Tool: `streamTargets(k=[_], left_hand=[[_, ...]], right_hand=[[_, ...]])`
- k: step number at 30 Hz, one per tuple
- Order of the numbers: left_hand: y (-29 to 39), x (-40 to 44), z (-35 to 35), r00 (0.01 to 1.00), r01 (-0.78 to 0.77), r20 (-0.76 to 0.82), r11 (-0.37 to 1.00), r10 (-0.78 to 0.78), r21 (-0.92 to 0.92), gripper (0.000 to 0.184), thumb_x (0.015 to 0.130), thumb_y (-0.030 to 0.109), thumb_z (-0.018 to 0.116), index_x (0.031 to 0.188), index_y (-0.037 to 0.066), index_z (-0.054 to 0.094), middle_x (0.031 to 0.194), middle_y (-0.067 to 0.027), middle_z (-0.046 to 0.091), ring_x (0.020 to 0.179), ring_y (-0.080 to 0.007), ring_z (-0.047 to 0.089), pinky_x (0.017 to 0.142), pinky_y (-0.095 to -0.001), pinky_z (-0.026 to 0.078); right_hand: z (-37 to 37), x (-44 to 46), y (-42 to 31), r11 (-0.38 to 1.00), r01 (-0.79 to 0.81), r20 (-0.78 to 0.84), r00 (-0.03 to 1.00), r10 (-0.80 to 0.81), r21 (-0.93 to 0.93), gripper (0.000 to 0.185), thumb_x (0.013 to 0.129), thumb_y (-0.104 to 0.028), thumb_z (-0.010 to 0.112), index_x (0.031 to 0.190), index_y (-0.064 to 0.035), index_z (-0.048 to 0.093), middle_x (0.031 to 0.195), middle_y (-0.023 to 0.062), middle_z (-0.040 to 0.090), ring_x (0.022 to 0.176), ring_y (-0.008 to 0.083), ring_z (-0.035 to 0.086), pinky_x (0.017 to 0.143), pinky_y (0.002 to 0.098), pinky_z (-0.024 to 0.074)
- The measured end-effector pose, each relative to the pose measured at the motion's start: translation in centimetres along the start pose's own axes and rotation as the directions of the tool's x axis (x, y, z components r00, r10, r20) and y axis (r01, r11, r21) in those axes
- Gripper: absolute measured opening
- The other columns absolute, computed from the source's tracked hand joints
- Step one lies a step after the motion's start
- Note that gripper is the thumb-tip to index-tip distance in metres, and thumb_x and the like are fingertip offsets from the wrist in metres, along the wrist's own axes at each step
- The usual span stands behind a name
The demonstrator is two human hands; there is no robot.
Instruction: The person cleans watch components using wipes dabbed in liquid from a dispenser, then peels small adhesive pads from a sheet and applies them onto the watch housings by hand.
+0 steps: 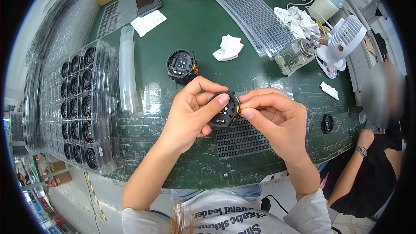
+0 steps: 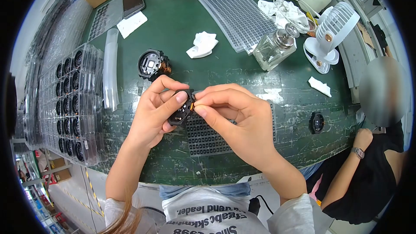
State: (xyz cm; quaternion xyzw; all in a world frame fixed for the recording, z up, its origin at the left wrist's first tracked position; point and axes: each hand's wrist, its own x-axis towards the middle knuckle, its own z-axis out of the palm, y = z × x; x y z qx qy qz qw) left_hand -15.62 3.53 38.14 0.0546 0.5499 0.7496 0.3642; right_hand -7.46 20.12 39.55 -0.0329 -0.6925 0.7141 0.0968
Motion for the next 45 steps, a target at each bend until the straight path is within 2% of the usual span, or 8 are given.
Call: streamTargets(k=[5, 7, 28, 37, 39, 42, 44, 45], left_hand=[[-0.1, 0.1, -0.1, 1.000, -0.002, -0.005, 1.000, 0.002, 0.002, 0.015, 0.091, 0.012, 0.060, 0.102, 0.005, 0.052, 0.080, -0.0045, 0.065, 0.047, 0.0007, 0.046, 0.035, -0.0139, 0.030], [-0.1, 0.0, 0.0, 1.000, -0.008, -0.010, 1.000, 0.008, 0.008, 0.015, 0.091, 0.012, 0.060, 0.102, 0.005, 0.052, 0.080, -0.0047, 0.065, 0.047, 0.0008, 0.046, 0.035, -0.0138, 0.030], [-0.2, 0.2, -0.1, 1.000, -0.020, -0.008, 1.000, 0.021, 0.016, 0.015, 0.091, 0.012, 0.060, 0.102, 0.005, 0.052, 0.078, -0.0033, 0.064, 0.045, 0.0008, 0.044, 0.035, -0.0140, 0.030], [-0.2, 0.0, 0.2, 0.999, -0.036, -0.031, 0.999, 0.037, 0.029, 0.015, 0.091, 0.012, 0.060, 0.102, 0.006, 0.052, 0.082, -0.0037, 0.065, 0.050, 0.0005, 0.048, 0.036, -0.0142, 0.031], [-0.2, 0.1, 0.5, 0.997, -0.035, -0.063, 0.999, 0.036, 0.028, 0.011, 0.092, 0.009, 0.057, 0.100, 0.005, 0.052, 0.077, -0.0029, 0.062, 0.043, 0.0013, 0.039, 0.033, -0.0137, 0.027], [-0.2, -0.1, 0.4, 0.998, -0.036, -0.048, 0.999, 0.037, 0.013, 0.010, 0.092, 0.009, 0.058, 0.100, 0.006, 0.052, 0.077, -0.0018, 0.061, 0.044, 0.0011, 0.040, 0.034, -0.0141, 0.027], [-0.5, 0.0, 0.0, 0.995, -0.052, -0.077, 0.997, 0.056, 0.059, 0.014, 0.090, 0.012, 0.062, 0.100, 0.005, 0.054, 0.079, -0.0028, 0.063, 0.047, -0.0005, 0.044, 0.035, -0.0156, 0.029], [-0.6, 0.1, -0.1, 0.993, -0.064, -0.094, 0.995, 0.071, 0.080, 0.013, 0.089, 0.011, 0.063, 0.099, 0.006, 0.056, 0.078, -0.0019, 0.062, 0.047, -0.0010, 0.044, 0.035, -0.0158, 0.028]], right_hand=[[0.1, 0.0, -0.1, 1.000, -0.008, 0.000, 1.000, 0.008, -0.009, 0.011, 0.082, 0.004, 0.064, 0.094, 0.0054, 0.066, 0.105, 0.0129, 0.059, 0.093, 0.0166, 0.063, 0.083, 0.0268, 0.0555], [0.2, 0.0, -0.4, 0.999, -0.036, -0.017, 0.999, 0.036, -0.003, 0.013, 0.081, 0.008, 0.063, 0.093, 0.0085, 0.064, 0.105, 0.0162, 0.060, 0.092, 0.0177, 0.062, 0.083, 0.0276, 0.0525], [0.1, 0.1, -0.2, 0.998, -0.051, -0.017, 0.999, 0.051, 0.022, 0.014, 0.080, 0.009, 0.064, 0.094, 0.0083, 0.065, 0.105, 0.0159, 0.060, 0.093, 0.0182, 0.063, 0.084, 0.0281, 0.0529], [0.4, 0.0, 0.0, 0.997, -0.046, -0.033, 0.998, 0.048, 0.059, 0.012, 0.081, 0.007, 0.064, 0.093, 0.0078, 0.065, 0.105, 0.0152, 0.060, 0.092, 0.0176, 0.062, 0.085, 0.0278, 0.0525], [0.4, 0.0, 0.1, 0.997, -0.041, -0.038, 0.998, 0.044, 0.061, 0.012, 0.081, 0.007, 0.064, 0.093, 0.0080, 0.065, 0.105, 0.0152, 0.060, 0.092, 0.0175, 0.062, 0.085, 0.0278, 0.0523], [0.5, -0.2, 0.5, 0.998, -0.033, -0.042, 0.999, 0.035, 0.047, 0.011, 0.081, 0.006, 0.065, 0.092, 0.0061, 0.066, 0.105, 0.0138, 0.061, 0.093, 0.0169, 0.062, 0.085, 0.0278, 0.0519], [0.7, -0.2, 1.4, 0.999, 0.018, -0.063, 0.998, -0.015, 0.049, 0.011, 0.081, 0.005, 0.065, 0.093, 0.0033, 0.067, 0.105, 0.0126, 0.061, 0.092, 0.0157, 0.062, 0.083, 0.0272, 0.0519], [0.7, -0.1, 1.6, 0.997, -0.008, -0.052, 0.999, 0.012, 0.072, 0.011, 0.082, 0.003, 0.066, 0.092, 0.0020, 0.067, 0.104, 0.0119, 0.061, 0.092, 0.0154, 0.062, 0.082, 0.0268, 0.0516]])
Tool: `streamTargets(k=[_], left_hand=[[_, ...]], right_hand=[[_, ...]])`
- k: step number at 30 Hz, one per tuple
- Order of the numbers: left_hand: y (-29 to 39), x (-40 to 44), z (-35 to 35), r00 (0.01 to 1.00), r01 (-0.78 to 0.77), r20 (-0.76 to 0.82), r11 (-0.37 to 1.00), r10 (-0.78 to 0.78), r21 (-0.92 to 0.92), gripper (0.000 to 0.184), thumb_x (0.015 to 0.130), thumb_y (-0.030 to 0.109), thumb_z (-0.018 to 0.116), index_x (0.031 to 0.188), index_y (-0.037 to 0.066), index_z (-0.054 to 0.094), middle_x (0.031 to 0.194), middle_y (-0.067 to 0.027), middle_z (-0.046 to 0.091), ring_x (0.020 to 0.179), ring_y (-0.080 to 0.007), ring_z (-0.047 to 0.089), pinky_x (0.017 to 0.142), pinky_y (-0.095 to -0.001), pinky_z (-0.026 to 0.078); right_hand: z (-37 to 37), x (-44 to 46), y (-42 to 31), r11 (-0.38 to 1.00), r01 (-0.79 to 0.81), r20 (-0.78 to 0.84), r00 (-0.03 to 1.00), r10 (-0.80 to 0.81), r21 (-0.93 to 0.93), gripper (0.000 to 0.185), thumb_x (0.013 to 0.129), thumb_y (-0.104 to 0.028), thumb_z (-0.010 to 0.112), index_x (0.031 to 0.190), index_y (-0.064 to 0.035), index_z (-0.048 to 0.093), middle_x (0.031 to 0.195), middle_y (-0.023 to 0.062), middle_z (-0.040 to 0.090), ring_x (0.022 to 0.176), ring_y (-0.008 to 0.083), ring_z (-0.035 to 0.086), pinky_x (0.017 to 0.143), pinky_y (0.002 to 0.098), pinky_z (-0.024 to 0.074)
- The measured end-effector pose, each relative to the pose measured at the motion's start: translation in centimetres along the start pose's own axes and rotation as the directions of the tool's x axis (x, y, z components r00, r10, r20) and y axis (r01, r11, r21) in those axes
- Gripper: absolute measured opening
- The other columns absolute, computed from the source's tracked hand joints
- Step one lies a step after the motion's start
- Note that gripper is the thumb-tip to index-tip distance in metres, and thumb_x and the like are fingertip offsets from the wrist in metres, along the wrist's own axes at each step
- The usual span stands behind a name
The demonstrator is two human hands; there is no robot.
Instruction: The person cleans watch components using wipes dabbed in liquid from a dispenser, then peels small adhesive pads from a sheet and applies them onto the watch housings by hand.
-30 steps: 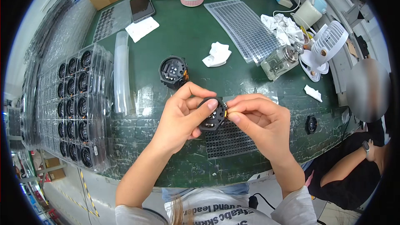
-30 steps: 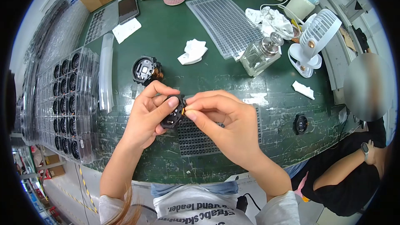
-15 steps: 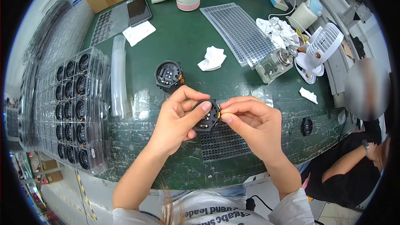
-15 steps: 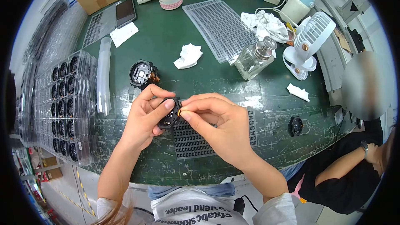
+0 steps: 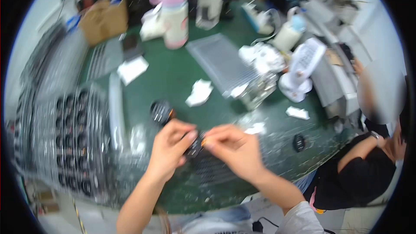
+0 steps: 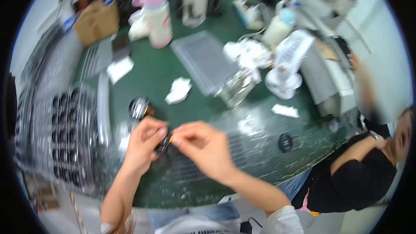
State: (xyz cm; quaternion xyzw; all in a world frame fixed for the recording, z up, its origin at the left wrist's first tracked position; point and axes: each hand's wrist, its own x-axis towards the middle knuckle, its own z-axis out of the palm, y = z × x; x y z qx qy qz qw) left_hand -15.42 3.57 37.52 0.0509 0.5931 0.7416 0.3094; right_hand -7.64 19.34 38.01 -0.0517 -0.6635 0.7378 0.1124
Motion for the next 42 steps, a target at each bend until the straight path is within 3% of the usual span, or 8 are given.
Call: streamTargets(k=[5, 9, 14, 15, 20, 25, 30, 42], left_hand=[[-0.6, 0.4, 0.0, 0.997, -0.069, -0.039, 0.998, 0.069, 0.002, 0.008, 0.087, 0.005, 0.060, 0.095, 0.006, 0.056, 0.070, -0.0017, 0.057, 0.041, -0.0036, 0.038, 0.033, -0.0180, 0.024], [-2.1, 1.3, -1.2, 0.984, -0.178, -0.009, 0.984, 0.178, 0.033, 0.006, 0.092, 0.008, 0.053, 0.098, 0.006, 0.054, 0.073, 0.0025, 0.053, 0.044, 0.0015, 0.038, 0.031, -0.0135, 0.022], [-1.2, 1.2, -1.5, 0.972, -0.214, -0.047, 0.953, 0.229, 0.213, 0.019, 0.094, 0.014, 0.054, 0.111, 0.006, 0.057, 0.068, -0.0047, 0.061, 0.039, -0.0164, 0.047, 0.037, -0.0267, 0.035], [-1.7, 1.1, -1.3, 0.959, -0.249, -0.090, 0.951, 0.269, 0.184, 0.009, 0.093, 0.010, 0.053, 0.101, 0.006, 0.054, 0.076, 0.0022, 0.055, 0.047, 0.0019, 0.041, 0.033, -0.0126, 0.023], [-0.7, -0.1, 0.4, 0.948, -0.261, -0.128, 0.943, 0.291, 0.208, 0.013, 0.092, 0.006, 0.054, 0.105, 0.003, 0.054, 0.069, 0.0030, 0.053, 0.048, 0.0017, 0.040, 0.036, -0.0154, 0.020], [-0.8, -0.1, -0.1, 0.944, -0.313, -0.022, 0.911, 0.331, 0.268, 0.017, 0.089, 0.002, 0.057, 0.105, -0.001, 0.055, 0.093, -0.0047, 0.061, 0.082, -0.0062, 0.055, 0.071, -0.0192, 0.042], [-1.1, 0.1, -0.2, 0.980, -0.196, 0.020, 0.962, 0.196, 0.189, 0.019, 0.090, 0.002, 0.057, 0.109, 0.001, 0.056, 0.104, -0.0066, 0.062, 0.094, -0.0110, 0.058, 0.082, -0.0237, 0.045], [-0.6, -0.3, 0.0, 0.938, 0.052, 0.345, 0.985, 0.009, -0.165, 0.015, 0.096, 0.016, 0.052, 0.110, 0.009, 0.050, 0.090, 0.0000, 0.062, 0.079, -0.0053, 0.059, 0.065, -0.0195, 0.049]], right_hand=[[-0.5, 0.4, 0.4, 0.993, -0.025, 0.033, 0.999, 0.029, -0.111, 0.008, 0.085, -0.006, 0.067, 0.089, 0.0003, 0.067, 0.101, 0.0089, 0.062, 0.089, 0.0128, 0.061, 0.080, 0.0255, 0.0504], [-0.3, 0.5, 2.4, 0.973, -0.063, 0.094, 0.995, 0.043, 0.221, 0.012, 0.085, -0.006, 0.066, 0.090, 0.0025, 0.060, 0.098, 0.0066, 0.061, 0.088, 0.0104, 0.061, 0.081, 0.0255, 0.0504], [0.3, 0.9, 3.2, 0.912, -0.022, 0.052, 0.999, 0.001, 0.410, 0.015, 0.084, -0.004, 0.066, 0.085, 0.0004, 0.052, 0.078, 0.0048, 0.061, 0.076, 0.0099, 0.063, 0.068, 0.0226, 0.0523], [0.3, 0.8, 2.8, 0.890, -0.079, 0.101, 0.994, 0.038, 0.448, 0.016, 0.084, -0.004, 0.067, 0.085, 0.0003, 0.052, 0.077, 0.0045, 0.061, 0.074, 0.0098, 0.063, 0.066, 0.0226, 0.0528], [-0.8, 1.0, 1.5, 0.888, -0.218, 0.249, 0.961, 0.122, 0.406, 0.019, 0.085, -0.008, 0.066, 0.089, 0.0010, 0.050, 0.083, 0.0091, 0.061, 0.073, 0.0146, 0.065, 0.067, 0.0251, 0.0554], [-1.2, 1.2, 1.5, 0.880, -0.295, 0.320, 0.931, 0.177, 0.373, 0.020, 0.085, -0.005, 0.066, 0.093, 0.0009, 0.048, 0.088, 0.0117, 0.060, 0.076, 0.0176, 0.066, 0.069, 0.0278, 0.0564], [-1.3, 1.2, 1.6, 0.893, -0.278, 0.322, 0.933, 0.162, 0.354, 0.023, 0.084, -0.003, 0.066, 0.098, 0.0002, 0.048, 0.088, 0.0107, 0.059, 0.082, 0.0187, 0.066, 0.072, 0.0292, 0.0563], [-0.9, 0.6, -1.0, 0.932, -0.282, 0.385, 0.905, 0.181, 0.227, 0.049, 0.069, 0.008, 0.074, 0.103, -0.0097, 0.044, 0.086, -0.0018, 0.049, 0.082, 0.0069, 0.053, 0.078, 0.0231, 0.0478]])
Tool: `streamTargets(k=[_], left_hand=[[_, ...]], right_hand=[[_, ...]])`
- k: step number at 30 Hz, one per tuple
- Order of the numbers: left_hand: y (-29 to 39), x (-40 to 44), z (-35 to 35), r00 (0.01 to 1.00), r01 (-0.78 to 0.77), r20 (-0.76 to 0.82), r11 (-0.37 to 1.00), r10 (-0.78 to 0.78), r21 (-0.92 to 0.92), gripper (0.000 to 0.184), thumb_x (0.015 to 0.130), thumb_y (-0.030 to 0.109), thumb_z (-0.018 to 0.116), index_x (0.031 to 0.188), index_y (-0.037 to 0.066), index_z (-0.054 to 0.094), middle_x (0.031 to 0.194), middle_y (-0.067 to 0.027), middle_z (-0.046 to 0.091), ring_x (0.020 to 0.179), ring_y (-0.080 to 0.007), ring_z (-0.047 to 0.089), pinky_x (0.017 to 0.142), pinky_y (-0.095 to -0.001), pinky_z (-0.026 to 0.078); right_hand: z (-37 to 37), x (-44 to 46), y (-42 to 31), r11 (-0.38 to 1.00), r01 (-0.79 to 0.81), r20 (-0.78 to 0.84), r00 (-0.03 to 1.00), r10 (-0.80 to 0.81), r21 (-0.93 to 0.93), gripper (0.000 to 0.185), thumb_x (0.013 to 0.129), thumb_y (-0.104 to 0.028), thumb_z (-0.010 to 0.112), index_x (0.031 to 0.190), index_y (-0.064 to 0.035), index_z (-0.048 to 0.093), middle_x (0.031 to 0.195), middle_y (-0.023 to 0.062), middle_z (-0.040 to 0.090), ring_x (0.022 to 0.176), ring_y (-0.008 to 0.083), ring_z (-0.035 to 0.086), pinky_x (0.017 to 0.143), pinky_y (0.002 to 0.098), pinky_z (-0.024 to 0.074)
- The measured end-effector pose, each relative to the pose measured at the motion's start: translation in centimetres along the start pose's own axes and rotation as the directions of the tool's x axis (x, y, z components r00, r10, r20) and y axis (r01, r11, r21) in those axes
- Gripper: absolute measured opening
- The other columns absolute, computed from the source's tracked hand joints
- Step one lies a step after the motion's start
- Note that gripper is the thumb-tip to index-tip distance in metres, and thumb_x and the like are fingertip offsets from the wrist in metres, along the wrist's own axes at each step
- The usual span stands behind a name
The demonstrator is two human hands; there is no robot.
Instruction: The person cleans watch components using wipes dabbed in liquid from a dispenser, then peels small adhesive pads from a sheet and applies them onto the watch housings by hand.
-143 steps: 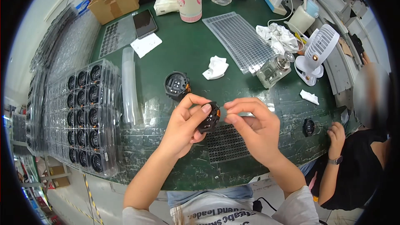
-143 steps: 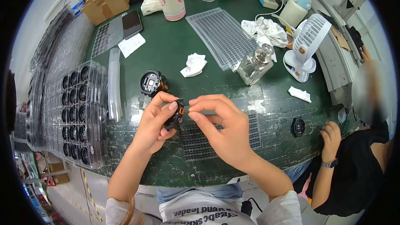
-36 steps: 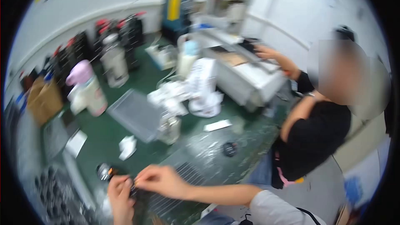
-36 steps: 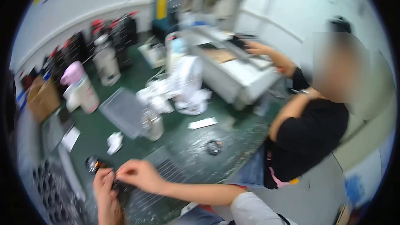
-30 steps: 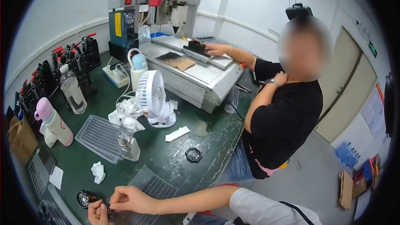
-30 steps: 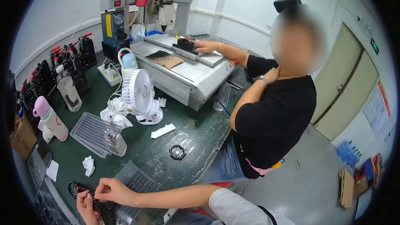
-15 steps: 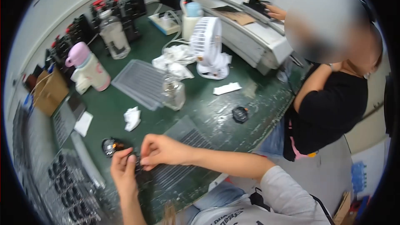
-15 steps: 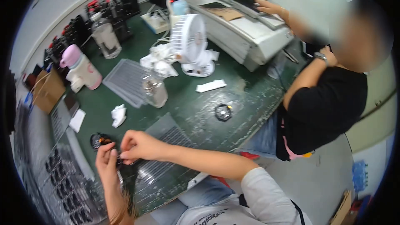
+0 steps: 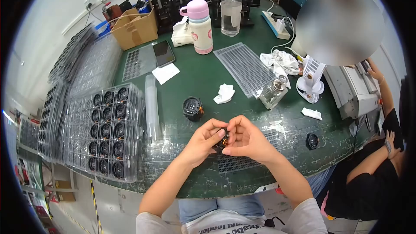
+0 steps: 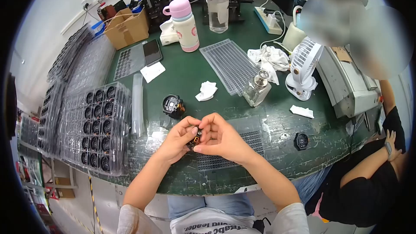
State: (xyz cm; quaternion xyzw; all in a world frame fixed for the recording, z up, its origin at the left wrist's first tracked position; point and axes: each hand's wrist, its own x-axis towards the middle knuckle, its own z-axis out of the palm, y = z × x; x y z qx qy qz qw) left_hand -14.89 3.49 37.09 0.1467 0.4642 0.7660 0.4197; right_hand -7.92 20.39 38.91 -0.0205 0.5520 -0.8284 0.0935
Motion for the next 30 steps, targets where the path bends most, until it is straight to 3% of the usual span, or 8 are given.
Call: streamTargets(k=[16, 22, 25, 26, 27, 28, 29, 30], left_hand=[[-0.3, -0.1, 0.4, 0.997, 0.078, 0.010, 0.987, -0.078, -0.138, 0.017, 0.097, 0.021, 0.051, 0.110, 0.011, 0.050, 0.087, 0.0000, 0.059, 0.072, -0.0038, 0.053, 0.053, -0.0187, 0.037], [-0.4, 0.2, 0.5, 0.998, 0.055, 0.003, 0.980, -0.055, -0.193, 0.019, 0.097, 0.021, 0.051, 0.111, 0.009, 0.051, 0.085, -0.0016, 0.058, 0.063, -0.0034, 0.048, 0.047, -0.0170, 0.031], [-0.9, 0.5, -0.2, 0.998, 0.053, -0.006, 0.970, -0.056, -0.239, 0.019, 0.096, 0.021, 0.052, 0.111, 0.008, 0.052, 0.081, -0.0015, 0.057, 0.054, -0.0023, 0.039, 0.043, -0.0169, 0.026], [-0.8, 0.5, 0.0, 0.999, 0.047, -0.001, 0.970, -0.049, -0.239, 0.019, 0.096, 0.021, 0.052, 0.111, 0.008, 0.052, 0.081, -0.0015, 0.057, 0.054, -0.0023, 0.039, 0.043, -0.0169, 0.026], [-0.8, 0.5, 0.2, 0.998, 0.055, -0.029, 0.971, -0.063, -0.233, 0.020, 0.097, 0.020, 0.051, 0.112, 0.008, 0.052, 0.079, -0.0024, 0.053, 0.051, -0.0021, 0.033, 0.043, -0.0161, 0.026], [-0.8, 0.5, 0.4, 0.995, 0.065, -0.058, 0.972, -0.080, -0.227, 0.020, 0.097, 0.019, 0.049, 0.113, 0.008, 0.051, 0.076, -0.0033, 0.049, 0.048, -0.0020, 0.027, 0.044, -0.0153, 0.025], [-0.8, 0.5, 0.6, 0.995, 0.065, -0.058, 0.971, -0.080, -0.228, 0.020, 0.097, 0.019, 0.049, 0.113, 0.008, 0.051, 0.076, -0.0033, 0.049, 0.048, -0.0020, 0.027, 0.044, -0.0153, 0.025], [-0.7, 0.5, 0.7, 0.994, 0.083, -0.053, 0.969, -0.098, -0.235, 0.019, 0.097, 0.018, 0.049, 0.113, 0.008, 0.052, 0.076, -0.0032, 0.049, 0.048, -0.0019, 0.026, 0.043, -0.0153, 0.025]], right_hand=[[0.3, -0.2, -0.7, 0.996, -0.023, -0.013, 1.000, 0.024, 0.083, 0.036, 0.078, 0.001, 0.069, 0.103, -0.0093, 0.045, 0.082, -0.0004, 0.052, 0.077, 0.0094, 0.056, 0.064, 0.0229, 0.0484], [-0.9, 0.4, -0.5, 0.998, 0.013, -0.033, 0.999, -0.015, -0.066, 0.022, 0.089, -0.006, 0.059, 0.105, -0.0073, 0.045, 0.082, 0.0029, 0.056, 0.076, 0.0103, 0.058, 0.062, 0.0248, 0.0486], [-3.1, 2.1, 0.6, 0.950, 0.085, -0.153, 0.979, -0.136, -0.302, 0.021, 0.092, -0.011, 0.055, 0.110, -0.0062, 0.047, 0.087, 0.0064, 0.059, 0.078, 0.0136, 0.059, 0.065, 0.0280, 0.0497], [-3.3, 2.6, 0.8, 0.690, 0.114, -0.187, 0.919, -0.346, -0.715, 0.024, 0.091, -0.012, 0.055, 0.114, -0.0071, 0.048, 0.091, 0.0070, 0.060, 0.081, 0.0170, 0.060, 0.068, 0.0306, 0.0500], [-3.3, 3.2, 0.9, 0.276, 0.046, -0.114, 0.836, -0.537, -0.960, 0.027, 0.091, -0.014, 0.055, 0.117, -0.0079, 0.050, 0.096, 0.0076, 0.060, 0.084, 0.0205, 0.060, 0.071, 0.0332, 0.0503], [-3.1, 3.7, 1.0, 0.203, -0.023, -0.127, 0.845, -0.519, -0.979, 0.034, 0.087, -0.015, 0.058, 0.121, -0.0109, 0.052, 0.111, 0.0065, 0.060, 0.100, 0.0282, 0.056, 0.084, 0.0394, 0.0472], [-3.1, 4.3, 1.1, 0.203, -0.023, -0.128, 0.845, -0.519, -0.979, 0.034, 0.087, -0.015, 0.058, 0.121, -0.0109, 0.052, 0.111, 0.0065, 0.060, 0.100, 0.0282, 0.056, 0.084, 0.0394, 0.0472], [-3.2, 4.8, 1.4, 0.053, -0.017, -0.044, 0.815, -0.577, -0.998, 0.035, 0.086, -0.016, 0.060, 0.120, -0.0112, 0.053, 0.117, 0.0057, 0.058, 0.106, 0.0294, 0.053, 0.089, 0.0408, 0.0442]])
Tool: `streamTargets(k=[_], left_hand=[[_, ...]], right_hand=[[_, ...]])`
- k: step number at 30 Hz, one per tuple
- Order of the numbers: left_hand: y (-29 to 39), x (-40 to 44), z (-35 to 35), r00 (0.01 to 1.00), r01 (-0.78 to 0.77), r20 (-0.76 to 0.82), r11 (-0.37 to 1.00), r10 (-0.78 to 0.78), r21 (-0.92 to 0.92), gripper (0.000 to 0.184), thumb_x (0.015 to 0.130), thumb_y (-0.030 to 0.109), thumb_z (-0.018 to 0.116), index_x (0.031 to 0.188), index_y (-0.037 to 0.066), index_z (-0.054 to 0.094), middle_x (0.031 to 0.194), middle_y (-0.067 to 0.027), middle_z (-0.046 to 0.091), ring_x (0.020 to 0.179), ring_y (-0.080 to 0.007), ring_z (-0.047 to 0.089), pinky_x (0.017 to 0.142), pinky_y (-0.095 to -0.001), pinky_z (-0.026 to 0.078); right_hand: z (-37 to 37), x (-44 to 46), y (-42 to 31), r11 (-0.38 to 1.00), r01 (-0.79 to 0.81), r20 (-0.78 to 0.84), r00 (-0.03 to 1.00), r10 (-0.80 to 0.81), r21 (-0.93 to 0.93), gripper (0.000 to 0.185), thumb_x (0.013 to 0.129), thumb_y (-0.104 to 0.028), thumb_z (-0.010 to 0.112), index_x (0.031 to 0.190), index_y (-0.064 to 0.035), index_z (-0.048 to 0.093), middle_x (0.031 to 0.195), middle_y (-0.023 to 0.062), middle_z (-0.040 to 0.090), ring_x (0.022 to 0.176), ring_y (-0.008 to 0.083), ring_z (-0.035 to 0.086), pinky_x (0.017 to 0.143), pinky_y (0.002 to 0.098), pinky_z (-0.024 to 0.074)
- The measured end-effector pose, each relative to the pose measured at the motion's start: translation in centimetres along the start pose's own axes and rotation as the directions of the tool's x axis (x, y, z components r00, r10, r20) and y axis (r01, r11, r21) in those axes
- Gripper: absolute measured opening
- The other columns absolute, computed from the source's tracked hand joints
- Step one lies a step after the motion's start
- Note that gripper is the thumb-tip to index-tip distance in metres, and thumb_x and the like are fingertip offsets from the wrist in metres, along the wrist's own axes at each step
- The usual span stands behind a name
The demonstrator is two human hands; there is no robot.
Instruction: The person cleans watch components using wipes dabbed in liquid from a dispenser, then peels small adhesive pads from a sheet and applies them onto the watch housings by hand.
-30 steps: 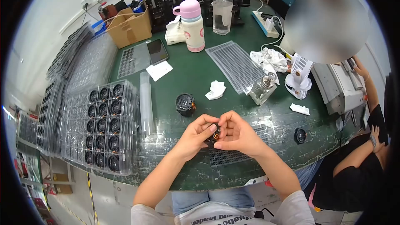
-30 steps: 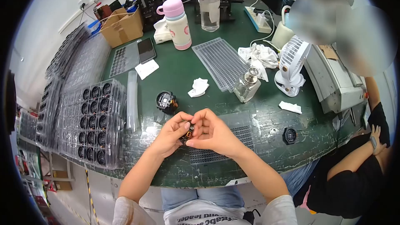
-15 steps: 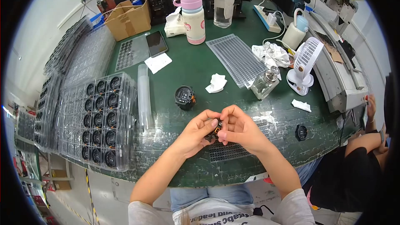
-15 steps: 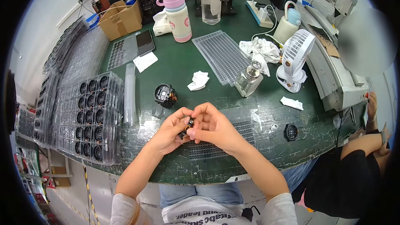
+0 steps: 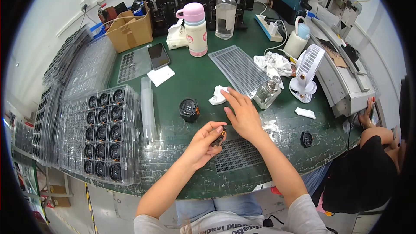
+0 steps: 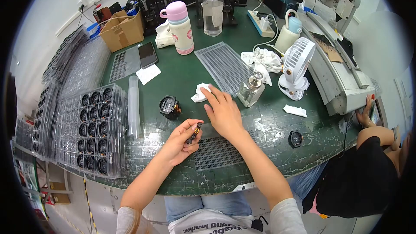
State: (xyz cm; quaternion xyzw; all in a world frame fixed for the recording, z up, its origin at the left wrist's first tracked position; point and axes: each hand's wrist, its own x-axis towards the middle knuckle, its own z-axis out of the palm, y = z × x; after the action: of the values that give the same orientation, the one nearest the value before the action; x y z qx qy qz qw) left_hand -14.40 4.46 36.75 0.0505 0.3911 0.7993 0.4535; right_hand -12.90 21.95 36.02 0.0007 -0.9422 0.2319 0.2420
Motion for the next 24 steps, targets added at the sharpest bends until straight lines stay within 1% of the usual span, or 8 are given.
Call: streamTargets(k=[3, 6, 11, 13, 14, 16, 19, 24], left_hand=[[0.0, -0.2, 0.1, 0.999, 0.042, 0.007, 0.998, -0.042, -0.036, 0.019, 0.097, 0.018, 0.049, 0.112, 0.007, 0.052, 0.076, -0.0031, 0.049, 0.048, -0.0019, 0.026, 0.043, -0.0153, 0.025], [-0.1, -0.2, 0.1, 0.999, 0.050, 0.022, 0.997, -0.049, -0.061, 0.018, 0.097, 0.017, 0.048, 0.112, 0.007, 0.052, 0.076, -0.0032, 0.049, 0.048, -0.0020, 0.026, 0.043, -0.0155, 0.025], [0.2, -0.2, 0.2, 0.999, 0.045, 0.019, 0.998, -0.044, -0.047, 0.018, 0.098, 0.017, 0.048, 0.112, 0.007, 0.052, 0.075, -0.0034, 0.048, 0.048, -0.0022, 0.026, 0.042, -0.0155, 0.025], [0.3, -0.3, 0.4, 0.999, 0.033, -0.006, 0.999, -0.034, -0.026, 0.018, 0.098, 0.016, 0.048, 0.113, 0.007, 0.052, 0.076, -0.0036, 0.047, 0.048, -0.0023, 0.026, 0.042, -0.0154, 0.025], [0.4, -0.4, 0.4, 0.999, 0.037, -0.009, 0.999, -0.037, -0.027, 0.018, 0.098, 0.016, 0.048, 0.113, 0.007, 0.052, 0.076, -0.0036, 0.047, 0.048, -0.0023, 0.026, 0.042, -0.0154, 0.025], [0.5, -0.4, 0.2, 0.999, 0.031, 0.011, 0.999, -0.030, -0.045, 0.019, 0.098, 0.017, 0.048, 0.113, 0.007, 0.051, 0.076, -0.0037, 0.047, 0.048, -0.0022, 0.026, 0.042, -0.0153, 0.024], [0.5, -0.4, 0.1, 1.000, 0.027, 0.011, 0.998, -0.027, -0.053, 0.019, 0.098, 0.017, 0.048, 0.113, 0.007, 0.051, 0.077, -0.0040, 0.048, 0.048, -0.0020, 0.026, 0.042, -0.0154, 0.024], [0.4, -0.3, -0.2, 1.000, 0.012, 0.015, 0.998, -0.011, -0.063, 0.016, 0.098, 0.016, 0.048, 0.110, 0.007, 0.051, 0.078, -0.0041, 0.048, 0.050, -0.0022, 0.029, 0.042, -0.0149, 0.024]], right_hand=[[1.3, -0.6, 1.5, 0.979, 0.093, -0.017, 0.995, -0.098, -0.181, 0.035, 0.083, -0.017, 0.063, 0.117, -0.0111, 0.055, 0.129, 0.0050, 0.053, 0.119, 0.0312, 0.045, 0.098, 0.0424, 0.0376], [1.2, -0.1, 2.1, 0.999, 0.054, 0.007, 0.999, -0.054, -0.008, 0.024, 0.080, -0.012, 0.064, 0.102, -0.0056, 0.057, 0.103, 0.0069, 0.063, 0.106, 0.0291, 0.053, 0.089, 0.0413, 0.0420], [-0.1, -0.1, 1.3, 0.999, 0.003, 0.038, 0.999, -0.001, -0.052, 0.014, 0.084, -0.007, 0.058, 0.097, -0.0035, 0.056, 0.090, 0.0107, 0.062, 0.092, 0.0305, 0.058, 0.081, 0.0390, 0.0440], [-1.1, 0.0, 0.1, 0.947, -0.257, 0.066, 0.966, 0.249, 0.191, 0.008, 0.089, -0.005, 0.052, 0.096, -0.0034, 0.057, 0.087, 0.0104, 0.061, 0.085, 0.0250, 0.060, 0.078, 0.0331, 0.0453], [-1.7, -0.1, -0.3, 0.946, -0.260, 0.069, 0.965, 0.252, 0.192, 0.008, 0.089, -0.005, 0.052, 0.096, -0.0034, 0.057, 0.087, 0.0104, 0.061, 0.085, 0.0250, 0.060, 0.078, 0.0331, 0.0453], [-2.6, -0.3, -0.8, 0.779, -0.299, 0.111, 0.952, 0.286, 0.551, 0.012, 0.094, -0.004, 0.046, 0.096, -0.0019, 0.058, 0.086, 0.0062, 0.061, 0.082, 0.0144, 0.059, 0.076, 0.0268, 0.0450], [-2.9, -1.5, -0.3, 0.654, -0.280, 0.172, 0.959, 0.226, 0.703, 0.016, 0.094, -0.001, 0.043, 0.098, -0.0001, 0.058, 0.089, 0.0031, 0.059, 0.085, 0.0074, 0.055, 0.076, 0.0239, 0.0442], [-4.6, -2.2, -2.5, 0.376, -0.277, 0.221, 0.958, 0.185, 0.884, 0.010, 0.087, 0.002, 0.056, 0.096, 0.0022, 0.058, 0.097, 0.0059, 0.058, 0.089, 0.0104, 0.055, 0.080, 0.0245, 0.0457]])
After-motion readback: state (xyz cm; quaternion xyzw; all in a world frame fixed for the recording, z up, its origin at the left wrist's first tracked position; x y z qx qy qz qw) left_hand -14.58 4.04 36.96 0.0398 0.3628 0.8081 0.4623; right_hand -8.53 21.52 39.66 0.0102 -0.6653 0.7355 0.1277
